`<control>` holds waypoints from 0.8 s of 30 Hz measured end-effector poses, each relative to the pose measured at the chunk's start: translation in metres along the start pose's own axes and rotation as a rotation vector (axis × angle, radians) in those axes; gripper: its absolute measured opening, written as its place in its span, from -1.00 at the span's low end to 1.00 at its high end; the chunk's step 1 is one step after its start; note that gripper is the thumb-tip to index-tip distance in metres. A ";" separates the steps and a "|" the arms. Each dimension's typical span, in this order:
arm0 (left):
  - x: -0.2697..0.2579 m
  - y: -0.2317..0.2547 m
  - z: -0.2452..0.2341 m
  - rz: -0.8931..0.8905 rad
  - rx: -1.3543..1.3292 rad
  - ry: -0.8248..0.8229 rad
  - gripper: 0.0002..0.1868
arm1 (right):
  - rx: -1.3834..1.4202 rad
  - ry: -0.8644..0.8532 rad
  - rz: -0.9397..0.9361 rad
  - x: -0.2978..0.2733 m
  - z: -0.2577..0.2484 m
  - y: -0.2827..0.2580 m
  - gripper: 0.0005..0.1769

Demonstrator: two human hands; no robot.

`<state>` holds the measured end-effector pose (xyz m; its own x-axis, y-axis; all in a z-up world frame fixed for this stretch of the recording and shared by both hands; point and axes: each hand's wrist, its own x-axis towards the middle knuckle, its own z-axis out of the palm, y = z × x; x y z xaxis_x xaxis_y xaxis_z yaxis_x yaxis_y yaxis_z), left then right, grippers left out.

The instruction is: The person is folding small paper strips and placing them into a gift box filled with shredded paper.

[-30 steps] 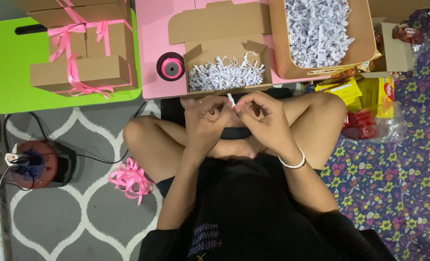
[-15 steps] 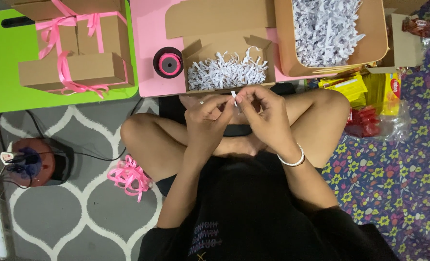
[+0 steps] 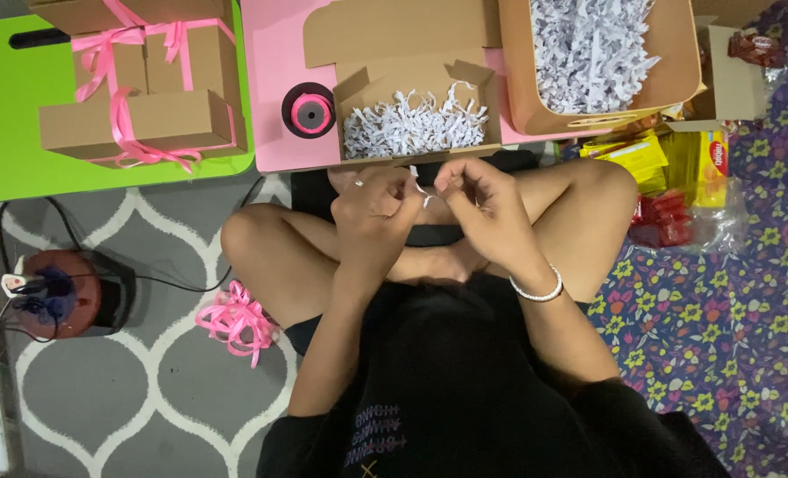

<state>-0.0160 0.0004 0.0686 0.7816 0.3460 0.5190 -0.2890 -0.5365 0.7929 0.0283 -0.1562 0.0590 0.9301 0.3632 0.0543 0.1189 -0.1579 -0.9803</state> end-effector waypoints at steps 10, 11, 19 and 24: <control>-0.029 -0.039 0.014 -0.307 -0.508 -0.155 -0.79 | 0.399 0.055 -0.050 0.000 0.001 0.022 -0.92; -0.035 -0.047 0.017 -0.328 -0.567 -0.203 -0.76 | 0.400 0.059 -0.052 0.000 0.001 0.022 -0.92; -0.034 -0.044 0.019 -0.408 -0.567 -0.336 -0.65 | 0.416 0.062 0.014 0.007 -0.005 0.024 -0.84; -0.035 -0.048 0.027 -0.408 -0.551 -0.259 -0.65 | 0.389 0.051 0.042 0.010 -0.006 0.026 -0.82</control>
<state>-0.0144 -0.0070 0.0031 0.9724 0.2056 0.1105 -0.1302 0.0848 0.9879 0.0433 -0.1622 0.0353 0.9486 0.3162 0.0123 -0.0513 0.1920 -0.9801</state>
